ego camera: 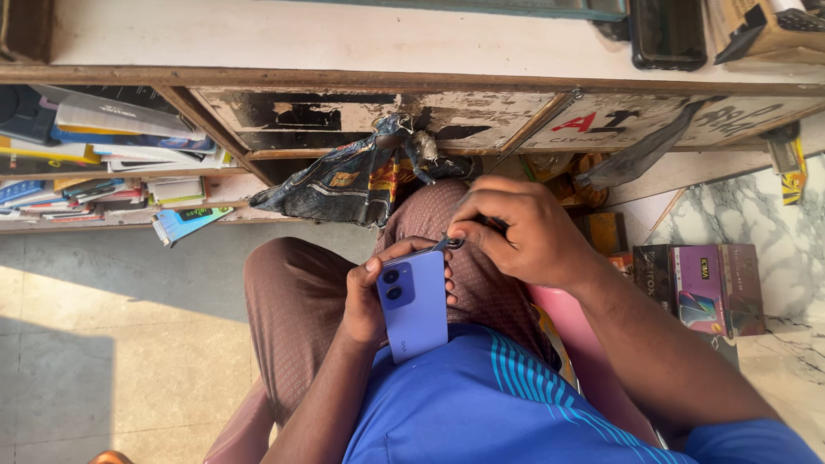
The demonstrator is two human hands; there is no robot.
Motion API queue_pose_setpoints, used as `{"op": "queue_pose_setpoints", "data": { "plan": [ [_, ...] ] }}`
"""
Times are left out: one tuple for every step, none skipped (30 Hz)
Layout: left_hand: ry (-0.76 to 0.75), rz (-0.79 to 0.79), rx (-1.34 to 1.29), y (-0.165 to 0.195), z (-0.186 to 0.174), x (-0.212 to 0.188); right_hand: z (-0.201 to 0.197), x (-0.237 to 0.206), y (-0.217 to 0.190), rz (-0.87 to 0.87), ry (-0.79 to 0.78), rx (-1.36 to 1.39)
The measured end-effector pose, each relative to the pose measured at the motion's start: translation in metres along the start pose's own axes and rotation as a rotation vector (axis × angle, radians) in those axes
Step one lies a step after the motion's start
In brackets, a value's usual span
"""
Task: The person removes the back cover of a purple smartphone using a metal pick, then uses tweezers to adjust internal components near the camera module. The back cover is placed on the workbench while the phone remains open.
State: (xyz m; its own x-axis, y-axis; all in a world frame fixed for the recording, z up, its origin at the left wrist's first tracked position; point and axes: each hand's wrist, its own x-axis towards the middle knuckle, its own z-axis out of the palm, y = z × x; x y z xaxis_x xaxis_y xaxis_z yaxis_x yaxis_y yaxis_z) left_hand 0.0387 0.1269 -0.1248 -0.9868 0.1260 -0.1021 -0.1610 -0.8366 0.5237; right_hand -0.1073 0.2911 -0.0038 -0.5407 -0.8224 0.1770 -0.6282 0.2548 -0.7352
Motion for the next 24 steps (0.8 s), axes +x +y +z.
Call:
{"op": "queue_pose_setpoints", "data": {
  "plan": [
    [0.0,0.01,-0.005,0.001,-0.001,0.001,0.002,-0.004,0.004,0.001,0.065,0.019],
    [-0.003,0.017,-0.01,0.001,-0.001,0.002,0.001,-0.01,0.009,0.004,0.131,0.037],
    [0.022,0.031,-0.037,0.002,-0.002,0.001,-0.005,-0.015,0.016,0.078,0.18,0.076],
    [0.043,0.044,-0.062,0.005,-0.003,-0.001,-0.015,-0.02,0.024,0.152,0.23,0.115],
    [0.063,0.057,-0.086,0.006,-0.004,-0.002,-0.025,-0.026,0.031,0.226,0.283,0.152],
    [0.069,0.063,-0.079,0.007,-0.004,-0.003,-0.033,-0.033,0.038,0.227,0.252,0.076],
    [0.074,0.07,-0.072,0.008,-0.003,-0.005,-0.042,-0.039,0.044,0.228,0.219,0.0],
    [0.079,0.079,-0.066,0.008,-0.003,-0.006,-0.05,-0.046,0.049,0.229,0.186,-0.077],
    [0.081,0.079,-0.069,0.008,-0.003,-0.006,-0.058,-0.053,0.053,0.263,0.154,-0.198],
    [0.086,0.084,-0.072,0.008,-0.002,-0.006,-0.064,-0.059,0.056,0.294,0.119,-0.319],
    [0.094,0.091,-0.075,0.008,-0.002,-0.006,-0.069,-0.064,0.058,0.322,0.081,-0.437],
    [0.089,0.092,-0.091,0.009,-0.003,-0.006,-0.075,-0.069,0.057,0.373,0.053,-0.525],
    [0.083,0.092,-0.105,0.01,-0.003,-0.006,-0.079,-0.074,0.056,0.425,0.026,-0.611],
    [0.076,0.091,-0.118,0.01,-0.004,-0.006,-0.08,-0.078,0.054,0.478,0.003,-0.697],
    [0.074,0.095,-0.136,0.01,-0.004,-0.005,-0.079,-0.08,0.052,0.45,0.051,-0.713],
    [0.071,0.098,-0.154,0.009,-0.004,-0.004,-0.078,-0.082,0.048,0.425,0.1,-0.728],
    [0.067,0.099,-0.174,0.009,-0.003,-0.003,-0.077,-0.083,0.044,0.401,0.149,-0.744],
    [0.065,0.099,-0.182,0.008,-0.003,-0.002,-0.075,-0.081,0.04,0.474,0.201,-0.52],
    [0.064,0.1,-0.188,0.007,-0.003,-0.001,-0.068,-0.077,0.036,0.541,0.25,-0.293],
    [0.064,0.099,-0.196,0.005,-0.003,-0.001,-0.057,-0.073,0.032,0.606,0.295,-0.063],
    [0.058,0.092,-0.194,0.004,-0.003,0.0,-0.043,-0.069,0.028,0.496,0.282,0.126],
    [0.048,0.087,-0.191,0.003,-0.003,0.001,-0.03,-0.064,0.022,0.381,0.271,0.311],
    [0.036,0.083,-0.188,0.002,-0.004,0.002,-0.019,-0.06,0.016,0.414,0.213,0.383],
    [0.027,0.07,-0.185,0.0,-0.006,0.003,-0.008,-0.056,0.011,0.445,0.152,0.456]
  ]
}}
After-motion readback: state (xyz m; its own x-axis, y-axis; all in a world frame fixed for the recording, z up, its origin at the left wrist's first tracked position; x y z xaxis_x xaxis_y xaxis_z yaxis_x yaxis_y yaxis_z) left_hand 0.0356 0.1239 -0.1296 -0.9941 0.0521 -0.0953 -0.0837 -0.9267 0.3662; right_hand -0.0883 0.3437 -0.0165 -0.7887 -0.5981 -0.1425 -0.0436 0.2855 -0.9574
